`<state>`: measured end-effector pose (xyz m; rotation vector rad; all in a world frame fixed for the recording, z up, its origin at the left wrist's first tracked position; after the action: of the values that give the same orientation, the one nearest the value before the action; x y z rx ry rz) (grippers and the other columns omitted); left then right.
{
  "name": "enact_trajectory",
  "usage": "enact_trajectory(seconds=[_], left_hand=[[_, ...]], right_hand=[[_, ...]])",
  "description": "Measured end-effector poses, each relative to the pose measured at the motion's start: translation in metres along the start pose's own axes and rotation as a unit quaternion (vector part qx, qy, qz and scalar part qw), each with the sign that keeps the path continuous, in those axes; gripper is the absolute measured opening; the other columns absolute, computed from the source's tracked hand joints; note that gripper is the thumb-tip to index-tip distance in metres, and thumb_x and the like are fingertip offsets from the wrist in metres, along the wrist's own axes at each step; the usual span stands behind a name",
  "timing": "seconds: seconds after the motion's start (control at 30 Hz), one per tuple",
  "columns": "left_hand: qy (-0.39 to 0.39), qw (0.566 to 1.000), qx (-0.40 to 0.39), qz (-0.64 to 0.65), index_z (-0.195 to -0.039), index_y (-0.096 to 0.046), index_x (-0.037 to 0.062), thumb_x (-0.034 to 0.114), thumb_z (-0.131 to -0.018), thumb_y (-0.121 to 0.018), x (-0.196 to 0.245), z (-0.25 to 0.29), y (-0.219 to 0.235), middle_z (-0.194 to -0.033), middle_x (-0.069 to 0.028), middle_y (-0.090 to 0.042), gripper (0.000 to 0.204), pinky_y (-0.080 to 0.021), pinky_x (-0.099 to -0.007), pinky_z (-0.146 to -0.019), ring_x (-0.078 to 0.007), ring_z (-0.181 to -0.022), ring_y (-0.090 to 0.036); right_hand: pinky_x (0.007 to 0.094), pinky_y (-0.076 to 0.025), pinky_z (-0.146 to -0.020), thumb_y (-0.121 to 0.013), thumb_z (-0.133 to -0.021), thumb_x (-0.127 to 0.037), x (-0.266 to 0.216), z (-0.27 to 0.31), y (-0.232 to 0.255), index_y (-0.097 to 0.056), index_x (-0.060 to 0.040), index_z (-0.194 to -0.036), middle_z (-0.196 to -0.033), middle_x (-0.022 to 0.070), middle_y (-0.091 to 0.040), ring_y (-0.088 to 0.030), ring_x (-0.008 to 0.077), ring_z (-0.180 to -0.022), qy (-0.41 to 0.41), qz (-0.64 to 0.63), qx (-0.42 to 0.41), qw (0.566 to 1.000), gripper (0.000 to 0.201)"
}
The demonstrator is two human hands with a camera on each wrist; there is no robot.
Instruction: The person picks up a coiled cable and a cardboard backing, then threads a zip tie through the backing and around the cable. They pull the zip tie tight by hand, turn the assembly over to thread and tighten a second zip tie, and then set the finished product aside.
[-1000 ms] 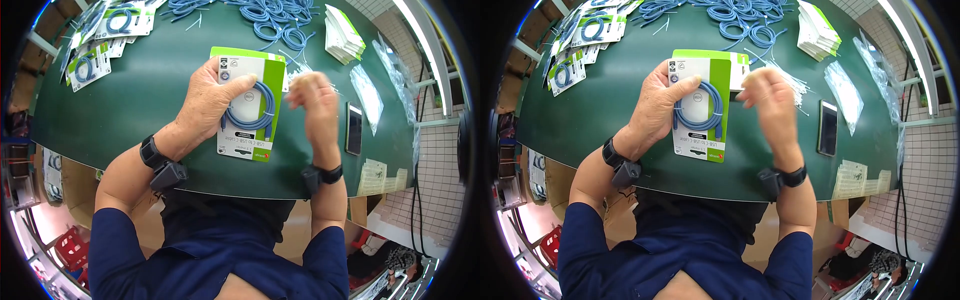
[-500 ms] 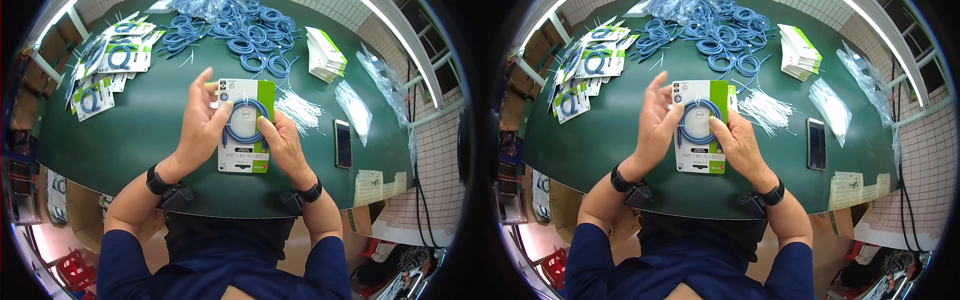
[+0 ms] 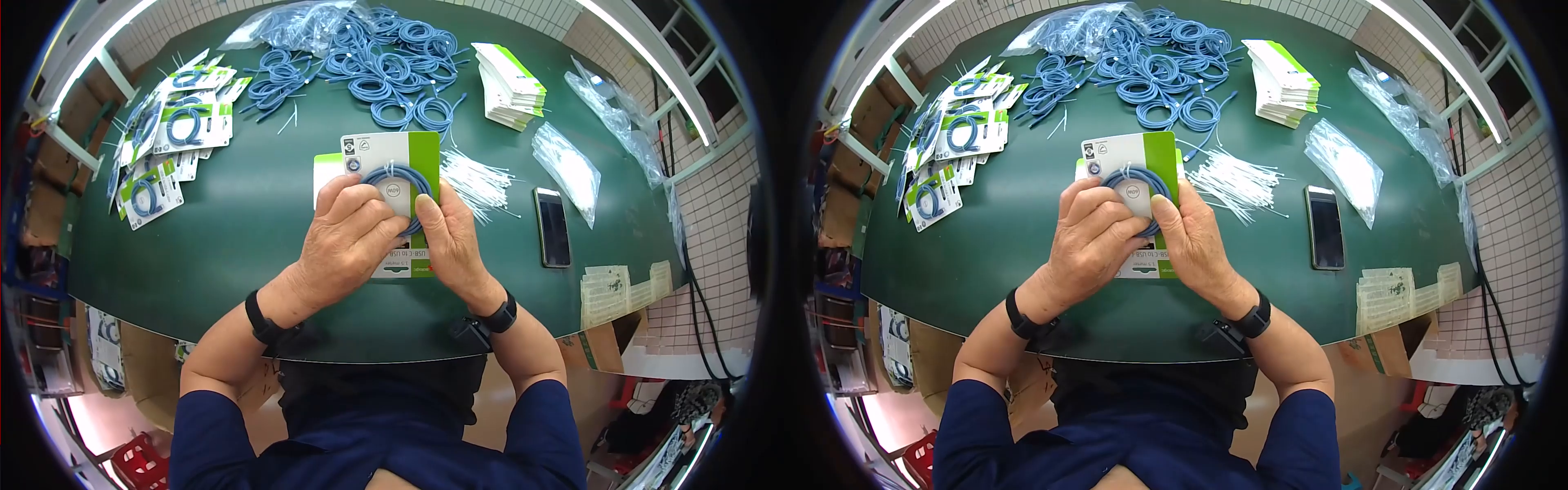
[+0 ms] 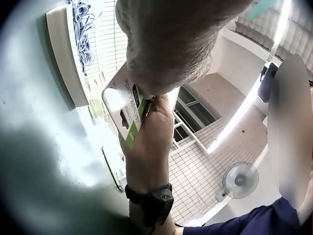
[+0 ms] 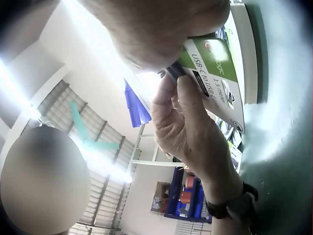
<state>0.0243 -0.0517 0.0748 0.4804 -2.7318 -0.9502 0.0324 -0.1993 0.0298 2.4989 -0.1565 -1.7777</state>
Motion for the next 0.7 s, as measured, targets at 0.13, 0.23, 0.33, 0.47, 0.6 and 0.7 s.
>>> enact_trajectory(seconds=[0.13, 0.23, 0.33, 0.47, 0.6, 0.7], left_hand=[[-0.021, 1.000, 0.007, 0.008, -0.102, -0.075, 0.0099, 0.011, -0.073, -0.082, -0.001, 0.002, 0.001, -0.095, -0.0008, -0.067, 0.030, -0.047, -0.0492, -0.109, -0.0235, -0.106, -0.064], [-0.036, 0.999, 0.025, 0.028, -0.103, -0.075, 0.0092, 0.013, -0.074, -0.083, -0.006, 0.004, 0.000, -0.100, -0.0026, -0.067, 0.030, -0.048, -0.0486, -0.108, -0.0245, -0.105, -0.064], [-0.021, 0.998, 0.040, 0.038, -0.108, -0.074, 0.0080, 0.014, -0.076, -0.085, -0.006, -0.001, 0.014, -0.106, -0.0048, -0.067, 0.033, -0.050, -0.0467, -0.106, -0.0251, -0.105, -0.064], [0.117, 0.982, 0.096, 0.112, -0.121, -0.070, 0.0051, 0.015, -0.081, -0.087, -0.022, -0.010, 0.030, -0.116, -0.0093, -0.066, 0.045, -0.054, -0.0416, -0.100, -0.0248, -0.105, -0.065], [0.426, 0.823, 0.022, 0.375, -0.138, -0.058, 0.0011, 0.014, -0.090, -0.083, -0.062, 0.022, -0.010, -0.120, -0.0118, -0.067, 0.057, -0.057, -0.0336, -0.086, -0.0177, -0.100, -0.066], [0.390, 0.749, -0.152, 0.514, -0.128, -0.065, -0.0013, 0.011, -0.095, -0.076, -0.045, 0.029, -0.041, -0.107, -0.0033, -0.072, 0.037, -0.056, -0.0317, -0.088, -0.0102, -0.099, -0.064]], right_hand=[[0.0285, -0.053, -0.087, -0.053, -0.114, -0.025, -0.004, 0.001, -0.005, -0.061, 0.0023, -0.134, -0.114, 0.0067, -0.070, -0.061, 0.0105, -0.099, 0.015, 0.000, 0.016, 1.000, 0.035], [0.0289, -0.053, -0.088, -0.055, -0.113, -0.024, -0.008, 0.000, -0.003, -0.061, 0.0025, -0.133, -0.115, 0.0072, -0.070, -0.062, 0.0111, -0.101, 0.018, 0.014, 0.020, 1.000, 0.034], [0.0292, -0.053, -0.089, -0.056, -0.112, -0.023, -0.006, 0.000, -0.001, -0.061, 0.0026, -0.133, -0.115, 0.0073, -0.070, -0.062, 0.0114, -0.101, 0.014, 0.035, 0.017, 0.999, 0.033], [0.0299, -0.053, -0.089, -0.057, -0.111, -0.020, -0.004, -0.002, 0.010, -0.061, 0.0033, -0.133, -0.115, 0.0079, -0.070, -0.062, 0.0119, -0.102, 0.004, -0.002, 0.033, 0.999, 0.033], [0.0310, -0.053, -0.092, -0.055, -0.110, -0.017, -0.008, 0.001, 0.024, -0.061, 0.0037, -0.134, -0.118, 0.0084, -0.070, -0.063, 0.0128, -0.105, 0.007, 0.044, 0.075, 0.996, 0.032], [0.0312, -0.053, -0.095, -0.052, -0.110, -0.017, 0.000, -0.003, 0.019, -0.061, 0.0033, -0.135, -0.120, 0.0080, -0.070, -0.066, 0.0151, -0.108, 0.021, 0.007, 0.069, 0.997, 0.033]])
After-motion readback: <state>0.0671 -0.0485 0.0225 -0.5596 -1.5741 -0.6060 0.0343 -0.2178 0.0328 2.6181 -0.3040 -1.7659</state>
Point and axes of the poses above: each hand's wrist, its own z-axis away from the middle knuckle, its own y-axis out of the back of the hand, x = y × z, the point moved 8 cm from there along -z, towards the middle knuckle
